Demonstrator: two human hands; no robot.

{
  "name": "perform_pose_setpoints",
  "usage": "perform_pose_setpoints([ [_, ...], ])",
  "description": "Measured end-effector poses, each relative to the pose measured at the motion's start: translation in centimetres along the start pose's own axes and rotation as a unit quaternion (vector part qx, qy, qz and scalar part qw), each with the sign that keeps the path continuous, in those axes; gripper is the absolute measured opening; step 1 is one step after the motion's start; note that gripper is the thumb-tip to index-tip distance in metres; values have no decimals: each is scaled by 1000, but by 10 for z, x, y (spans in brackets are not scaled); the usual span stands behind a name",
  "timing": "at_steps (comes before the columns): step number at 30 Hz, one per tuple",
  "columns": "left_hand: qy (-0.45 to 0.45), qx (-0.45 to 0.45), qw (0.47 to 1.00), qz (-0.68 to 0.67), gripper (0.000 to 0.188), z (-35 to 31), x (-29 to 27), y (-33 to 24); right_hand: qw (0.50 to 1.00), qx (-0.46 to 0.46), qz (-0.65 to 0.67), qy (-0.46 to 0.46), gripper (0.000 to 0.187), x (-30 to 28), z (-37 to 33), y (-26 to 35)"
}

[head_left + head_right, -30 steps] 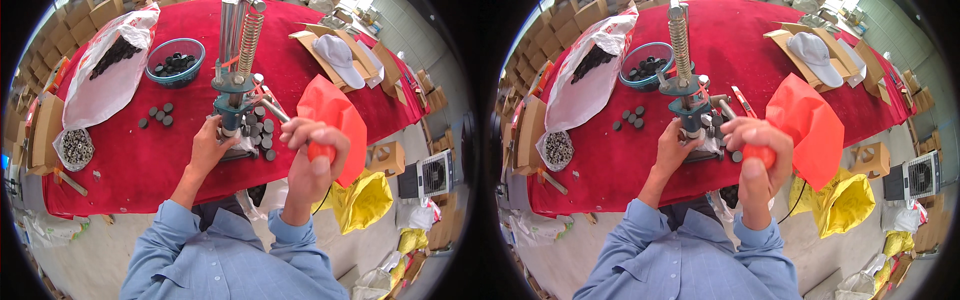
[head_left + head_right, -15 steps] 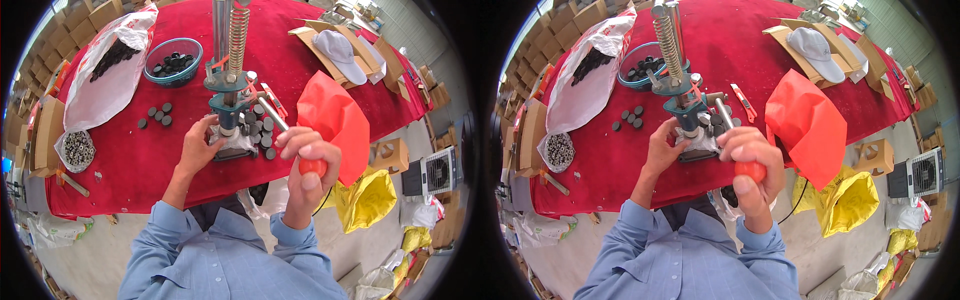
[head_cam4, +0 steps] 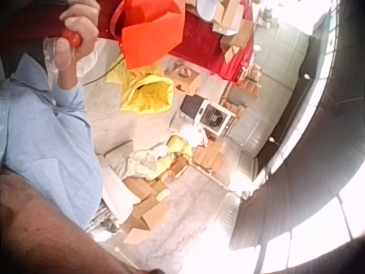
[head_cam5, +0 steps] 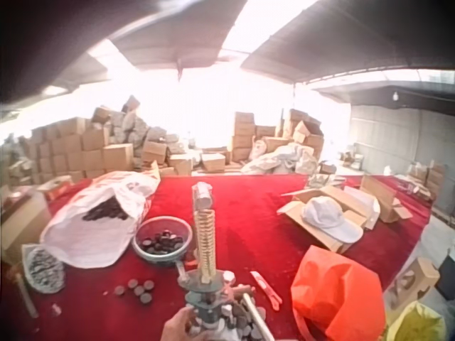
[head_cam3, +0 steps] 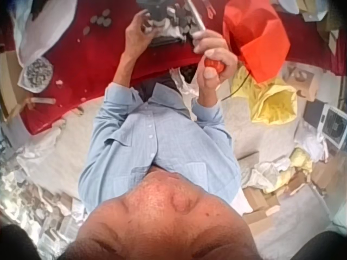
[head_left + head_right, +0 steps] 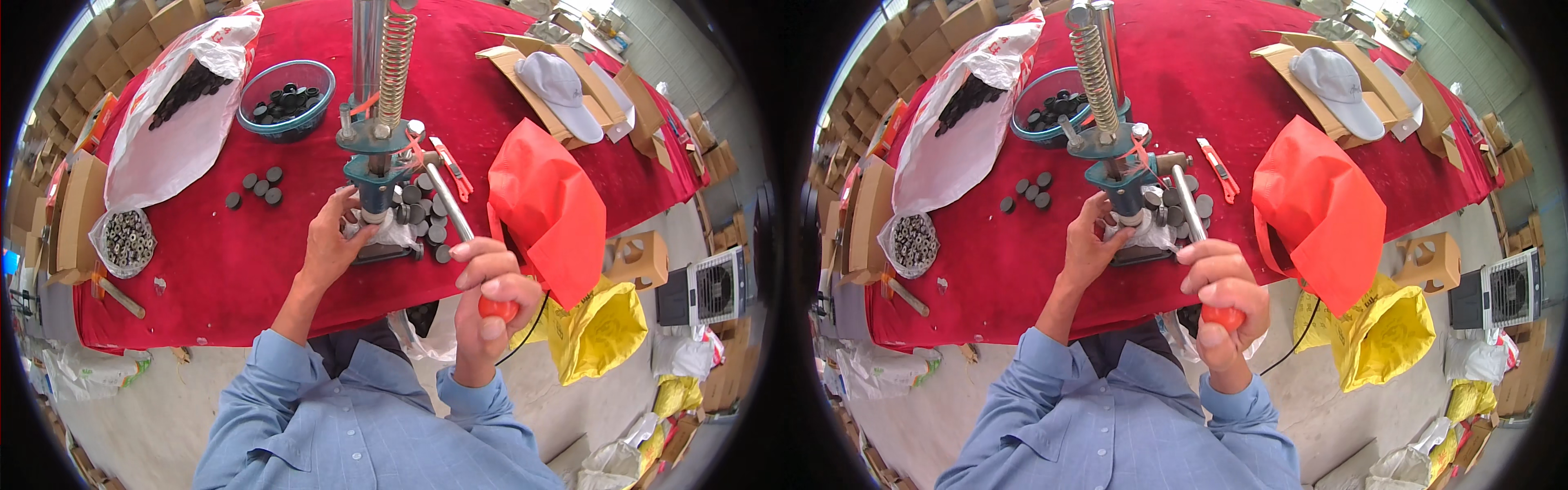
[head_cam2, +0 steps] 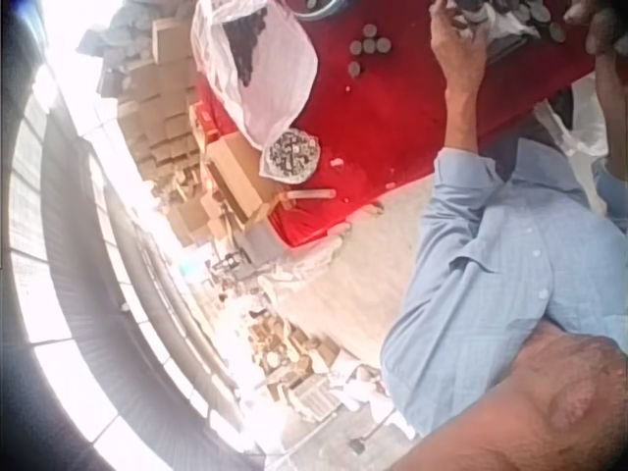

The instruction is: The person uses a manual press to compress small, dark circular discs. They repeatedly pick up a disc, place it under the press, and operate the lever to flatten it. The person occasionally inspects the processed discs and stacks them on the table.

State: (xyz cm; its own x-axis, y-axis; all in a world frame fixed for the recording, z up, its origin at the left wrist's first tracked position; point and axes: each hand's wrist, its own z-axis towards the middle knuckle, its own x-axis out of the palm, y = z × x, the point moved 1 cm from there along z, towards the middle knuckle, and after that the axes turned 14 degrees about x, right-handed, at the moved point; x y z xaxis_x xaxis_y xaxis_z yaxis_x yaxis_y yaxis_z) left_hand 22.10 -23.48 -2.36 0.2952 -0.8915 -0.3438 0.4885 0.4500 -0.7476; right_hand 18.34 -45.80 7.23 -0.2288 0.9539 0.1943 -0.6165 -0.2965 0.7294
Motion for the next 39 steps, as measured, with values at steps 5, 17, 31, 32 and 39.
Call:
perform_pose_setpoints([
  [5,-17,35,996,86,50,3,-34,16,999,19,-1,-26,44,-10,-45,-24],
  [17,-44,-11,931,362,37,-12,-91,79,1000,7,-19,21,34,-13,-1,-3],
  [31,-17,32,991,129,47,3,-12,-14,984,174,34,23,24,16,116,32],
  [32,-18,34,991,125,48,4,-9,-11,984,171,33,22,24,16,117,32],
  [39,20,47,993,108,59,5,7,-6,984,172,44,11,24,18,116,29],
])
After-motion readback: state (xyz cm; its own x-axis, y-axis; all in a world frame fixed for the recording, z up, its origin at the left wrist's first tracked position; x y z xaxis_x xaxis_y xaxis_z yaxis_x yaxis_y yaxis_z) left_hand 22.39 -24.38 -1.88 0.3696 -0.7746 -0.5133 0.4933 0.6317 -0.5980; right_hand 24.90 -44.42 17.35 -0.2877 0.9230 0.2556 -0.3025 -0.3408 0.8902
